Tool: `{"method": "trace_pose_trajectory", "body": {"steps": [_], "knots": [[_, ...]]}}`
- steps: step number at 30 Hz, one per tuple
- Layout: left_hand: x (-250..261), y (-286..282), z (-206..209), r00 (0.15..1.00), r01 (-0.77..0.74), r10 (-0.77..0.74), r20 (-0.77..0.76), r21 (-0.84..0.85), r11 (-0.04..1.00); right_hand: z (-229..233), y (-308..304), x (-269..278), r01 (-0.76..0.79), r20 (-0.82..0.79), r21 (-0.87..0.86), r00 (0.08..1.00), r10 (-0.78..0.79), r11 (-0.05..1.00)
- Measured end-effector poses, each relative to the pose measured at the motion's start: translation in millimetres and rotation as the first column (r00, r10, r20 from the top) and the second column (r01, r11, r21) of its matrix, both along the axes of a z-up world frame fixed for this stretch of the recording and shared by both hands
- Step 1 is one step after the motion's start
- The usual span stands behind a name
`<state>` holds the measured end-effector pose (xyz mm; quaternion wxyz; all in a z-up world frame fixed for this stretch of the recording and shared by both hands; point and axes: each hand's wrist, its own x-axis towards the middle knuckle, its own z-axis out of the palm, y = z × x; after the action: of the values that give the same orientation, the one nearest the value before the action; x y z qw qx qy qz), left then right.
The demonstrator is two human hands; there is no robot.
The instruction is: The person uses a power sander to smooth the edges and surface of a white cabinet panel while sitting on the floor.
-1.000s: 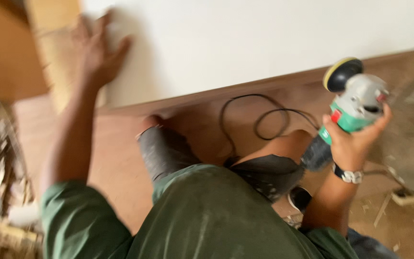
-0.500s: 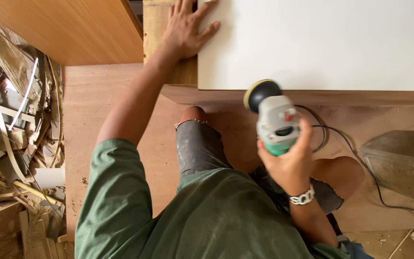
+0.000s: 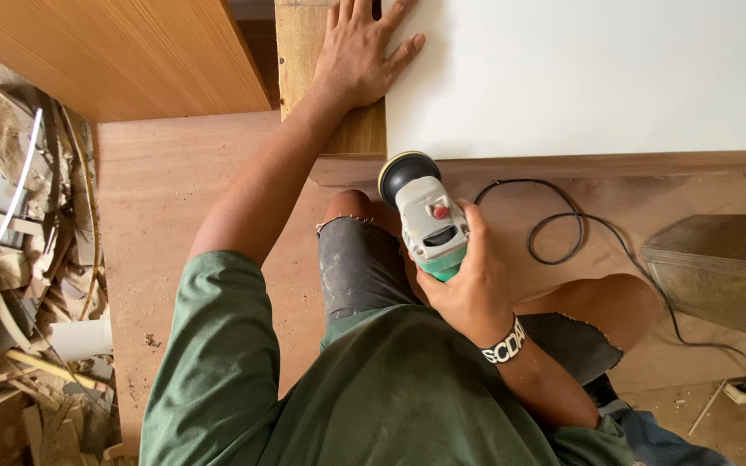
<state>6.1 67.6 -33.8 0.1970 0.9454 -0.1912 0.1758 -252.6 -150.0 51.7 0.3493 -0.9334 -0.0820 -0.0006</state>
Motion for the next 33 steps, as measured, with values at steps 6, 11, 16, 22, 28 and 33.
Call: {"method": "trace_pose_trajectory", "body": {"steps": [6,11,16,22,28,33], "knots": [[-1,0,-1,1.0,0.003,-0.003,0.024,-0.01,1.0,-9,13,0,-0.041,0.05,-0.062,0.998,0.044,0.997],[-2,1,0,1.0,0.013,-0.013,0.0,-0.012,1.0,-10,18,-1,-0.017,-0.051,-0.056,0.999,0.015,0.998],[-4,0,3,1.0,0.019,-0.019,0.011,-0.011,1.0,-10,16,1,-0.012,-0.013,-0.09,1.0,0.011,0.996],[-7,0,7,1.0,0.026,-0.026,-0.007,-0.015,1.0,-9,6,1,0.046,-0.068,-0.071,0.996,-0.05,0.996],[-7,-3,17,0.973,0.007,-0.001,-0.232,0.022,1.0,-5,-13,3,0.107,-0.052,-0.053,0.993,-0.109,0.993],[-6,-2,17,0.983,0.035,-0.032,-0.181,0.014,0.999,3,-35,6,0.195,-0.093,-0.038,0.976,-0.198,0.98]]}}
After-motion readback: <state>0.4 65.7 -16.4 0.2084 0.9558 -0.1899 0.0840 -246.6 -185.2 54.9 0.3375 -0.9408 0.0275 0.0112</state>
